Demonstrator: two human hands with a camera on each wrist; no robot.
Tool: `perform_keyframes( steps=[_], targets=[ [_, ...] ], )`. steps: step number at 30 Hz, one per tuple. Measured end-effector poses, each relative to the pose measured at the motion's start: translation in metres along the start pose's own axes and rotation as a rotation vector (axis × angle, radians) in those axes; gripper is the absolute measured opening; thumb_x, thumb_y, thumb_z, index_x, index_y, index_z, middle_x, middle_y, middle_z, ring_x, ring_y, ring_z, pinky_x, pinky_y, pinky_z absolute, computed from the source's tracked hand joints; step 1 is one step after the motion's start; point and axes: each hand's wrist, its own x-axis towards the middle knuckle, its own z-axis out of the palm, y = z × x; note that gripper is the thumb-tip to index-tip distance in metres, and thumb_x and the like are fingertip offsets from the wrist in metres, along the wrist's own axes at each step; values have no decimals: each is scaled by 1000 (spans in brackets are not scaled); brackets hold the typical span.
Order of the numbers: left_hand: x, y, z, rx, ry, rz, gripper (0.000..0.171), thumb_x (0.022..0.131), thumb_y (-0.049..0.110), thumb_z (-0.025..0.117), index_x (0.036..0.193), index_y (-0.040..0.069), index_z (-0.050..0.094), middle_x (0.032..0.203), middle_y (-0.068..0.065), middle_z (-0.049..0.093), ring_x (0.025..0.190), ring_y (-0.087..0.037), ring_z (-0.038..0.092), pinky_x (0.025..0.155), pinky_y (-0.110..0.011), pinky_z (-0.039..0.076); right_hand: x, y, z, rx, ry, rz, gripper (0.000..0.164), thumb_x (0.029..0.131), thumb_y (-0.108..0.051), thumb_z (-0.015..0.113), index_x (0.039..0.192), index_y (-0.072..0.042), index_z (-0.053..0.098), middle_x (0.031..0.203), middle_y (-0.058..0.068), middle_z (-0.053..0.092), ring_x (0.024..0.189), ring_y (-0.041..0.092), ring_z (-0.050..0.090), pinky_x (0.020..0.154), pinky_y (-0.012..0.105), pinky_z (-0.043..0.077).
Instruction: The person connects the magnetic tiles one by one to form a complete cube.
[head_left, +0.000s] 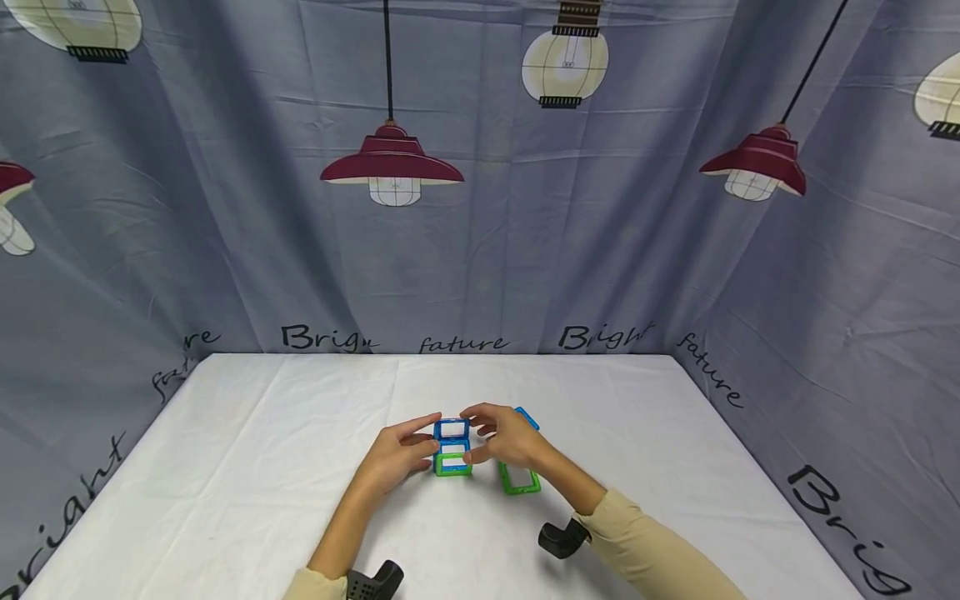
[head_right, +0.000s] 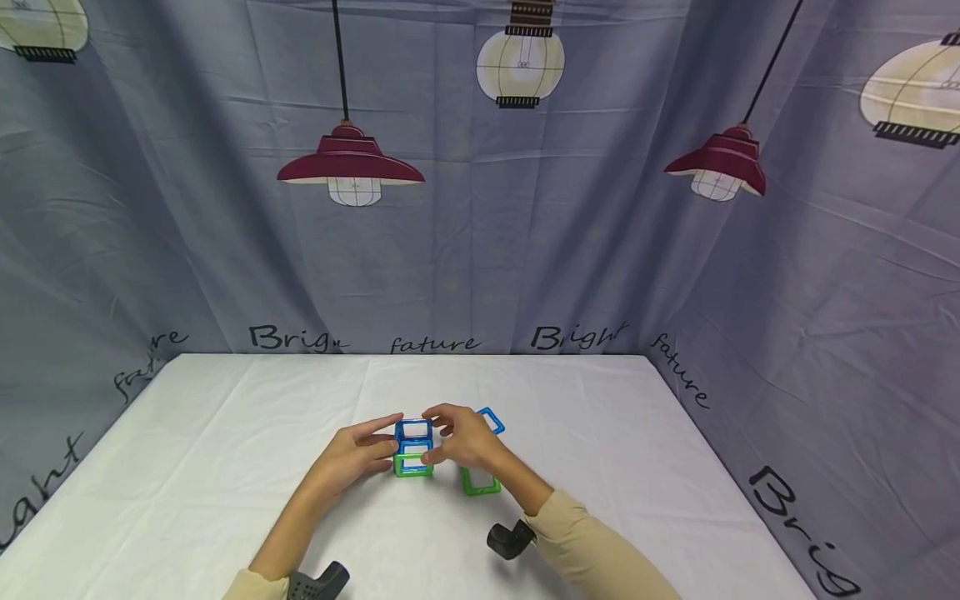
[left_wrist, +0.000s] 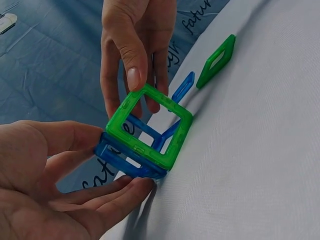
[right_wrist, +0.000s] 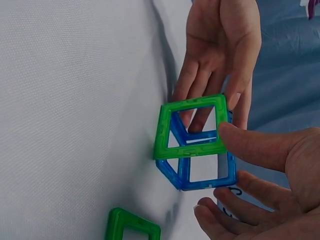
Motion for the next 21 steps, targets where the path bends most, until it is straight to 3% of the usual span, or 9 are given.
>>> perform_keyframes(
  steps=[8, 21],
  targets=[
    [0, -1, -2, 45, -36, -16, 50, 96, 15, 70, 144, 12, 58, 132, -22, 63, 113, -26, 66, 93, -41, 59, -1, 1, 0, 5, -3, 19, 62, 77, -14, 89, 133, -6, 64, 134, 15, 65, 121, 39, 62, 103, 55, 51],
    [2, -7, -5, 60, -28, 7, 57, 89, 21, 79, 142, 17, 61, 132, -19, 64, 113, -25, 66, 91, -40, 59, 0, 2, -1, 9, -3, 18, 65, 75, -16, 89, 134, -7, 63, 136, 14, 64, 123, 40, 60, 104, 55, 50]
  ],
)
